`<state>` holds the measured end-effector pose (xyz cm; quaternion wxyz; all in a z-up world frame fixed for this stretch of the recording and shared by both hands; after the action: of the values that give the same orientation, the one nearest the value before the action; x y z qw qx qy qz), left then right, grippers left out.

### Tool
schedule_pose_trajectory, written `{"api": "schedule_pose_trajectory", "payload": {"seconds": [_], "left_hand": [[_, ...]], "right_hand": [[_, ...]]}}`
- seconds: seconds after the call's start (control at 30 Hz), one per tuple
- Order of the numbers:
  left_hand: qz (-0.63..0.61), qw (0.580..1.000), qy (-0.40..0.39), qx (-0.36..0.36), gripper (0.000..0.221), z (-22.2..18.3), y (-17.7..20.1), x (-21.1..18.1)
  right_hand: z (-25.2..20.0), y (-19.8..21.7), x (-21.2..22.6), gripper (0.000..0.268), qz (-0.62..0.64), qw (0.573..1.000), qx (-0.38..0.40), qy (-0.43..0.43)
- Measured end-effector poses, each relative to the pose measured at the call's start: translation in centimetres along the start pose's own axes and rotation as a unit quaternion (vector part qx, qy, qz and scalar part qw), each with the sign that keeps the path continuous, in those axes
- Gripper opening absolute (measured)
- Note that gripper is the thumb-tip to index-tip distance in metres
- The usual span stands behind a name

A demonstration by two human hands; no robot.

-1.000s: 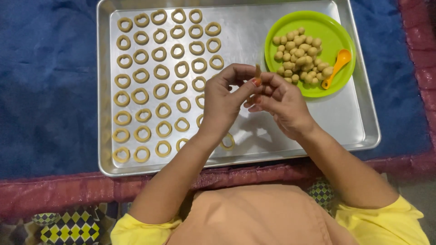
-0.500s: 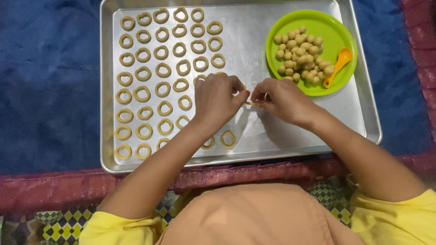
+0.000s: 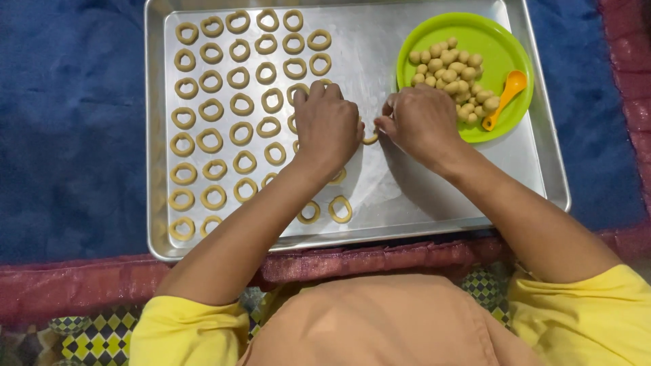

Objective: Hand-forming dough rings by rolling small dough balls into thin ropes and joining the ends on a tray.

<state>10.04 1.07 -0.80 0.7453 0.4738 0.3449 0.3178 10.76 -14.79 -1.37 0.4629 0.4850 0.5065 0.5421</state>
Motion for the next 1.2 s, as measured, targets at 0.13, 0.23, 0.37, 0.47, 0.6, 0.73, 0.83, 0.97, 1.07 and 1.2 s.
{"api": "schedule_pose_trajectory", "payload": {"seconds": [0.13,0.23,0.37,0.47,0.6,0.73,0.83,0.97,1.07,1.2], "left_hand": [[0.003,1.000,-0.005,-0.011,0.012,0.0,-0.4,-0.1],[0.000,0.999,-0.009,-0.033,0.010,0.0,-0.8,-0.1],[-0.005,0.997,-0.015,-0.073,0.008,-0.2,-0.8,-0.4],[-0.003,0.996,-0.021,-0.086,0.009,-0.1,-1.8,0.0],[-0.017,0.997,-0.015,-0.079,0.008,-0.4,-0.8,0.0],[-0.051,0.995,-0.018,-0.079,0.011,-0.7,-0.3,0.7],[-0.067,0.993,-0.053,-0.080,0.013,-1.1,0.5,0.4],[-0.047,0.987,-0.132,-0.075,0.017,-1.3,0.5,-0.8],[-0.003,0.977,-0.185,-0.106,0.009,-1.2,-0.8,-0.5],[0.028,0.969,-0.207,-0.131,0.011,-0.9,-0.9,-0.5]], "right_hand": [[0.3,-1.7,0.0,0.016,0.007,1.000,0.009,-0.007],[0.1,-2.2,0.4,0.012,0.024,1.000,-0.004,0.000],[-0.8,-2.1,0.9,0.012,0.026,0.994,-0.081,0.061],[-0.8,-2.3,0.7,0.013,0.028,0.994,-0.081,0.063],[-0.9,-1.6,0.9,0.020,0.045,0.989,-0.117,0.082],[-0.6,-1.3,1.6,0.015,0.033,0.990,-0.096,0.095],[-0.3,-1.6,1.3,0.013,0.014,0.988,-0.104,0.114],[-0.1,-2.1,1.1,0.014,0.012,0.985,-0.108,0.138],[0.2,-1.9,1.4,0.012,0.004,0.990,-0.076,0.117],[0.7,-2.1,1.1,0.013,0.003,0.993,-0.049,0.103]]}}
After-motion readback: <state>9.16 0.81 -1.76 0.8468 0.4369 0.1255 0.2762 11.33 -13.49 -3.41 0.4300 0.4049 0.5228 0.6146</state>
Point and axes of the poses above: each hand's wrist, its own z-axis towards the middle knuckle, its own y-axis out of the back of the hand, x = y × z, the point moved 4 cm from there along z, towards the middle knuckle, and after that the axes turned 14 degrees about -y, right-handed, at the moved point
